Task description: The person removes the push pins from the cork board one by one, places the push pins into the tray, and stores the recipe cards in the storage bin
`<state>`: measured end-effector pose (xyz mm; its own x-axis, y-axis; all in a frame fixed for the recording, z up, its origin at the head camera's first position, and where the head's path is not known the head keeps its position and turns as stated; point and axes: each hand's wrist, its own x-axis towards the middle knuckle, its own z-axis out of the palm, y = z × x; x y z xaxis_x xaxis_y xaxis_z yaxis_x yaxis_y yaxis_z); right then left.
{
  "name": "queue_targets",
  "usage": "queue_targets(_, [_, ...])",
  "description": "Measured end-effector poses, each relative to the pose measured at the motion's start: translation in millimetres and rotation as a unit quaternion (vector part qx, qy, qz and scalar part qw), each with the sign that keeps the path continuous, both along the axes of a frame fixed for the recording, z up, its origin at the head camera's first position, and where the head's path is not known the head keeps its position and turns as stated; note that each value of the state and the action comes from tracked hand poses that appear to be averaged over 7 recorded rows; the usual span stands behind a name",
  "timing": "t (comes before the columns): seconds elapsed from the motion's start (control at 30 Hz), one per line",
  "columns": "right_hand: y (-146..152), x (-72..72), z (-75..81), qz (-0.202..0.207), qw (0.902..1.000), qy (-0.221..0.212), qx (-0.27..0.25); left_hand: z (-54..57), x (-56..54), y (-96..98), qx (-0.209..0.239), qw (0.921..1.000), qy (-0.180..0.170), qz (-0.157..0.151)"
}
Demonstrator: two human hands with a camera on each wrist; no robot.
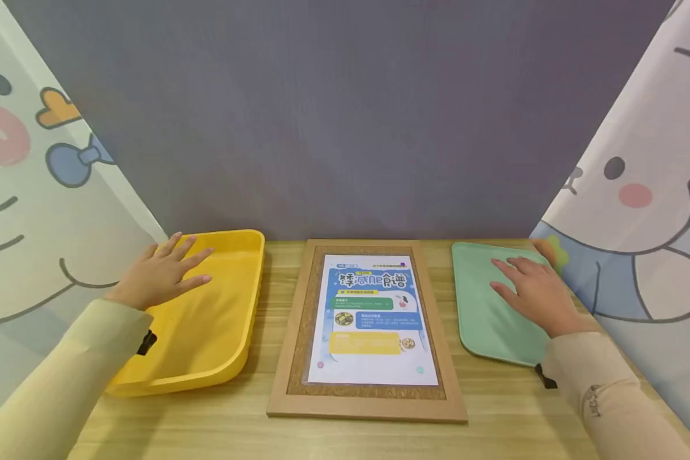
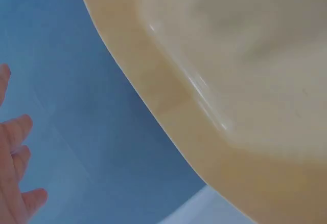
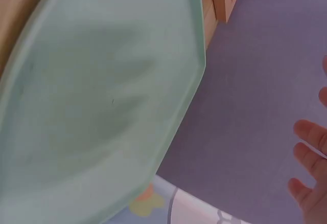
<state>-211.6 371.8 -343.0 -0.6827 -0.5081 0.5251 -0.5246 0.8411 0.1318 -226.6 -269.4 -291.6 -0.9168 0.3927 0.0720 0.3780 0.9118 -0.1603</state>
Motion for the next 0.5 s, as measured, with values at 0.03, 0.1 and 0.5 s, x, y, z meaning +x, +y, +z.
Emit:
queue_targets(0.03, [-3.2, -1.3, -0.3, 0.002, 0.9999, -0.009, -0.011, 2.0, -0.1, 4.4, -0.001, 1.0000, 0.001, -0.006])
queue_targets(0.1, [-9.3, -1.7, -1.2, -0.010, 0.9985, -0.041, -0.034, 5.8, -1.5, 13.1, 0.001, 0.9999, 0.001, -0.017])
queue_targets(0.5, [-43.2, 6.0, -5.2, -0.020, 0.9786, -0.152, -0.137, 9.8, -10.9, 46.4, 0.061, 0.9966, -0.033, -0.046])
